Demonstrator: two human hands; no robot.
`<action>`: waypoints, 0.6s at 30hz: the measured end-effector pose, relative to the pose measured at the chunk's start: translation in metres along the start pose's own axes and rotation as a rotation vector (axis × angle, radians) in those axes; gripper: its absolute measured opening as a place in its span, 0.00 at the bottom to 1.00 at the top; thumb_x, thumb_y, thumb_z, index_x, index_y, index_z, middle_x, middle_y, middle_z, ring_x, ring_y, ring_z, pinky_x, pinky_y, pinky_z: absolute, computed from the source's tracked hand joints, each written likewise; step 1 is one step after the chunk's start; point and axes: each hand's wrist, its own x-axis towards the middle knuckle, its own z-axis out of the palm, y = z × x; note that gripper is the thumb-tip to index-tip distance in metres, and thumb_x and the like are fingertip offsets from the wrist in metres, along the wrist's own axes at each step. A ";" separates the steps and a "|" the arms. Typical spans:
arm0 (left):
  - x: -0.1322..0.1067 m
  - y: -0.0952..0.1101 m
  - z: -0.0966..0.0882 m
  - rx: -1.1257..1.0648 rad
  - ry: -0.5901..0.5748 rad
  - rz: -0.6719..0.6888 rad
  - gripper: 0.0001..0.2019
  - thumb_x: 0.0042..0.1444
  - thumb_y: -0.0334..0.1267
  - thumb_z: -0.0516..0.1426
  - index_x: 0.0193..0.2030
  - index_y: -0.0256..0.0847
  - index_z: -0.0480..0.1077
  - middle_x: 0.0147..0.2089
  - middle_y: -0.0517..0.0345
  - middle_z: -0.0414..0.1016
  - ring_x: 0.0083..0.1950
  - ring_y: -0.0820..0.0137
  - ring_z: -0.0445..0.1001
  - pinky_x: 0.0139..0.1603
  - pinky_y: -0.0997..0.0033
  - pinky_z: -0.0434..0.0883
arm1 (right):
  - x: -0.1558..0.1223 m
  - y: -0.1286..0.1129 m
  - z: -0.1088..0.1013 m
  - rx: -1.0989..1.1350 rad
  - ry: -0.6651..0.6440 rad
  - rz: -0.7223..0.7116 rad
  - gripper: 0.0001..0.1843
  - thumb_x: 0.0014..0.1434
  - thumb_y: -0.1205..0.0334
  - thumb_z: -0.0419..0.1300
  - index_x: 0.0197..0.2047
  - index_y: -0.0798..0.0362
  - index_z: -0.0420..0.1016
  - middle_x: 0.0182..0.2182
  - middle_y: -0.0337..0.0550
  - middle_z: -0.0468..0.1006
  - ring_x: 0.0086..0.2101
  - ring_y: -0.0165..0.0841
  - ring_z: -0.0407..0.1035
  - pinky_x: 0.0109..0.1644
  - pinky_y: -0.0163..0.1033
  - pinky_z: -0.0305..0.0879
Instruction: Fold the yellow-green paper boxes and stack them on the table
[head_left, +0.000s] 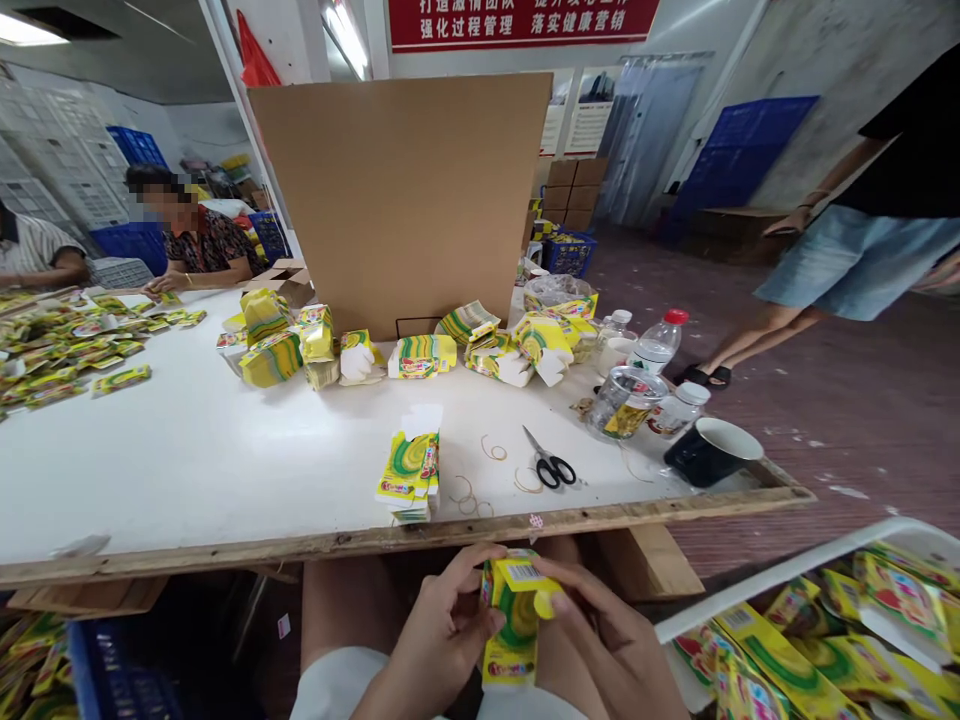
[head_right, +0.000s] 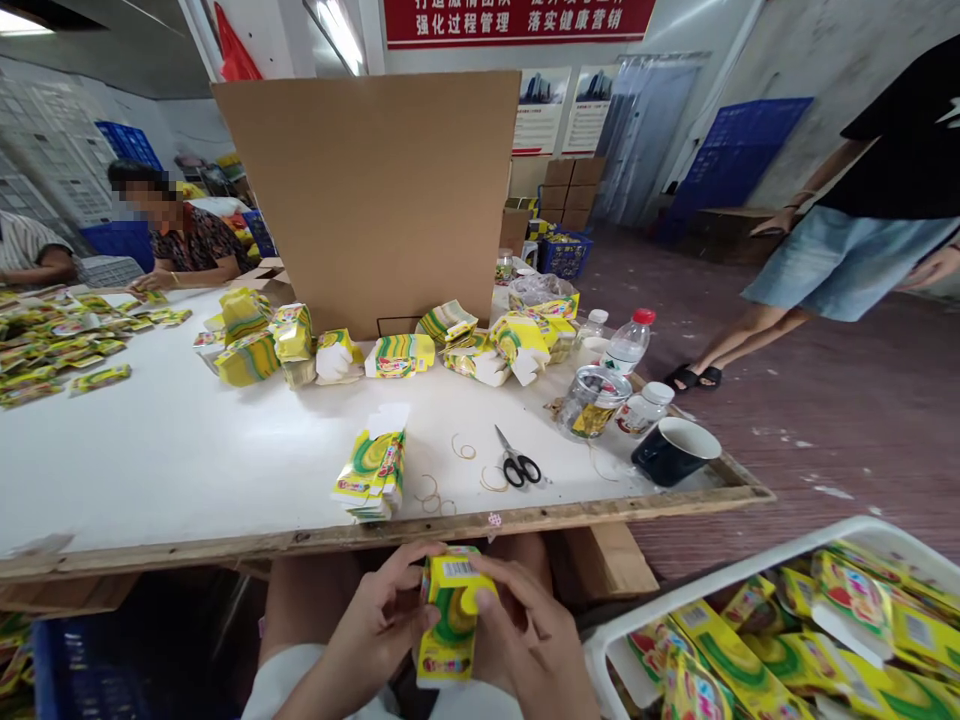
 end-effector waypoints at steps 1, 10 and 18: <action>0.000 0.000 0.000 0.010 -0.008 -0.004 0.24 0.60 0.46 0.59 0.61 0.41 0.64 0.47 0.44 0.81 0.45 0.61 0.79 0.45 0.68 0.73 | 0.000 -0.001 0.003 0.002 -0.009 0.053 0.18 0.60 0.51 0.62 0.51 0.47 0.79 0.38 0.44 0.82 0.35 0.37 0.77 0.38 0.36 0.75; -0.002 0.004 -0.004 -0.063 -0.072 -0.115 0.28 0.62 0.42 0.58 0.66 0.40 0.57 0.54 0.40 0.77 0.53 0.58 0.76 0.51 0.63 0.72 | 0.006 -0.003 0.018 -0.153 -0.060 0.103 0.18 0.58 0.58 0.58 0.52 0.51 0.70 0.25 0.35 0.72 0.23 0.30 0.66 0.27 0.33 0.65; 0.001 0.003 -0.001 -0.058 -0.043 -0.130 0.28 0.60 0.41 0.59 0.65 0.38 0.58 0.52 0.41 0.78 0.53 0.59 0.76 0.51 0.63 0.71 | 0.005 -0.004 0.019 -0.252 -0.045 0.199 0.18 0.57 0.62 0.56 0.52 0.51 0.67 0.26 0.35 0.77 0.21 0.32 0.68 0.27 0.36 0.65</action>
